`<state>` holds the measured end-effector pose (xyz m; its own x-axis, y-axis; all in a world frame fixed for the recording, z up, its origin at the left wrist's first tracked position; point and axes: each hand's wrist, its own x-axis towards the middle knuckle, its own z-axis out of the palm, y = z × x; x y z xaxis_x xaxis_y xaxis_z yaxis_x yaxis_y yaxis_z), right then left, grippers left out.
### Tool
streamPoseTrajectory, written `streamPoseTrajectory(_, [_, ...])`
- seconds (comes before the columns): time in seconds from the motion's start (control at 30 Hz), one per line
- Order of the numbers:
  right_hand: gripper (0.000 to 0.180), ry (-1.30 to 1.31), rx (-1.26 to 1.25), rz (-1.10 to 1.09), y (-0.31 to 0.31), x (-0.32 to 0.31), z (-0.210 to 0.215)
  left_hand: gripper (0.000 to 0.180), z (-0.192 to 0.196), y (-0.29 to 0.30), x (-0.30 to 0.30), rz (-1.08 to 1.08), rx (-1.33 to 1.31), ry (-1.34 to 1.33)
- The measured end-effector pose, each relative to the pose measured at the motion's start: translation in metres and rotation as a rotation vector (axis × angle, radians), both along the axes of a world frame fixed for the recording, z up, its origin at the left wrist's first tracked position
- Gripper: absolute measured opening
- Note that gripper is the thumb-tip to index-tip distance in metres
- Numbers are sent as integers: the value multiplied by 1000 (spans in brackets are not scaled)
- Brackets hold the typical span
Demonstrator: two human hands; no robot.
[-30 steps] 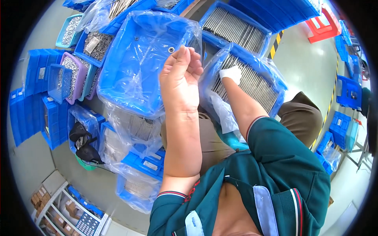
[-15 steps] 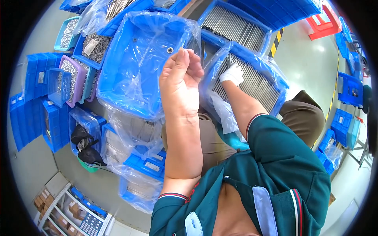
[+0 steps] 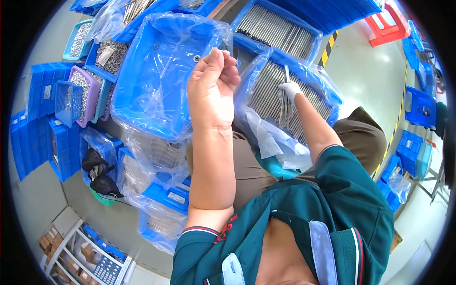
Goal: Inspecting and sorting metal rods from one bin to another in a manufacturing facility.
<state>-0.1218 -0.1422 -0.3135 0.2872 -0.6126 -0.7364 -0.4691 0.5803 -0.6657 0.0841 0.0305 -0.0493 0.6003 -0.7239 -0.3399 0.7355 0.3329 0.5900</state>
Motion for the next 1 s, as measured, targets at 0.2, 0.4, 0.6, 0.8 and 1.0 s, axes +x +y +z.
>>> streamPoseTrajectory(0.2, [29, -925, 396, -443, -7, -37, 62, 20, -4, -11, -15, -77, 132, -91])
streamPoseTrajectory(0.4, [23, -1447, 410, -569, -24, -31, 200, 19, -34, -22, -43, -187, 197, -109])
streamPoseTrajectory(0.6, [25, -1498, -60, -407, 3, -26, 315, 17, -35, -38, -88, -356, -194, 297])
streamPoseTrajectory(0.8, [18, -878, -662, -155, 82, 5, 341, 21, -30, -57, -102, -533, -619, 430])
streamPoseTrajectory(1.0, [14, -700, -628, -22, 86, 3, 310, 31, -7, -59, -128, -450, -429, 385])
